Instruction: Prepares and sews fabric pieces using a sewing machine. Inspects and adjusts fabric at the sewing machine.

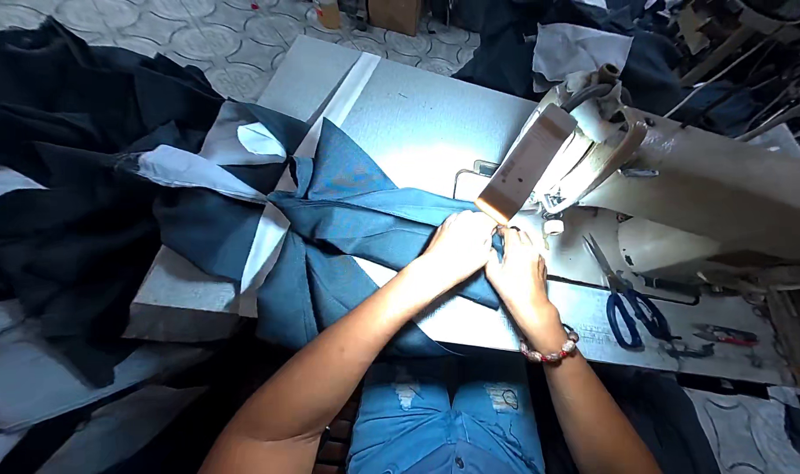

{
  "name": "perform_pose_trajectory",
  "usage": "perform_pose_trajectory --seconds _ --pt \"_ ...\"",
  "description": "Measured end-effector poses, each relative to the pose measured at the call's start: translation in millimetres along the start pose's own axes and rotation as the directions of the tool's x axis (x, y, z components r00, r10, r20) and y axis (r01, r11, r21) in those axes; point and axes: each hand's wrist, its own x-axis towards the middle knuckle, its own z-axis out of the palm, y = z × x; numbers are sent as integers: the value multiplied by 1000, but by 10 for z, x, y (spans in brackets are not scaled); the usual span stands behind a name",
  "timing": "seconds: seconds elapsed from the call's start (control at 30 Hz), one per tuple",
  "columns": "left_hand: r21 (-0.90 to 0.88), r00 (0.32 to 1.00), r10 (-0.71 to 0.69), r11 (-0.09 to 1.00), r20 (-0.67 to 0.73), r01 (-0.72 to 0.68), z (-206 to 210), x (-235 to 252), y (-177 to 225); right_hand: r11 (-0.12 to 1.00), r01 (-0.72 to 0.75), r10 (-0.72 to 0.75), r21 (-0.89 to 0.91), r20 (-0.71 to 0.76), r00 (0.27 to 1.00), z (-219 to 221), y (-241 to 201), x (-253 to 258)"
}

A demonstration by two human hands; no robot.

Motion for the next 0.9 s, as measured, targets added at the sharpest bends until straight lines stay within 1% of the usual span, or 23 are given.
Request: perform_pose_trajectory --seconds 0.03,0.07,0.1,0.13,0.17,0.2,0.23,0.27,0.37,0.53,0.63,0.7,0.77,0.83,0.87,0.9 --pt "-21 997 -72 997 25 73 48 47 -8 998 -1 4 60 -41 999 6 66 29" --pt "-30 991 -127 991 31 127 85 64 -20 990 -32 40 138 -56 998 -9 132 63" --pt "-36 985 -168 985 31 169 108 59 -27 964 -132 134 230 7 991 -62 171 99" --pt "-34 982 -186 982 20 187 136 39 -36 912 -251 231 324 100 968 -99 215 139" --pt "-32 982 -188 982 9 188 167 17 -44 833 -360 308 419 189 932 -123 241 175" --pt "-21 983 -184 983 6 184 192 -5 -39 758 -437 352 484 260 899 -140 259 208" --pt "-14 983 -183 983 12 183 200 -26 -16 705 -483 377 520 303 875 -149 274 236" --pt "-10 978 -203 979 37 204 189 -26 17 673 -509 388 537 329 861 -159 279 253" --pt "-6 960 -262 965 96 264 180 5 80 654 -517 389 553 340 856 -182 245 226" --pt "-36 962 -263 963 69 265 247 -1 102 656 -499 378 566 326 866 -188 234 192" --pt "16 960 -274 962 59 273 298 28 125 626 -467 341 624 320 884 -192 269 176" --pt "60 972 -228 973 59 225 341 25 100 588 -466 307 661 351 885 -243 256 129" --pt "55 993 -94 994 70 90 359 -33 4 594 -459 262 660 381 887 -290 213 2" --pt "-13 973 4 1000 232 -1 233 -108 -71 605 -420 248 676 342 907 -281 176 -136" --pt "-36 942 37 999 335 -26 145 -136 -93 577 -398 257 713 304 917 -268 160 -190" --pt "-27 895 27 999 446 -17 53 -142 -84 517 -376 270 769 271 924 -259 143 -227"
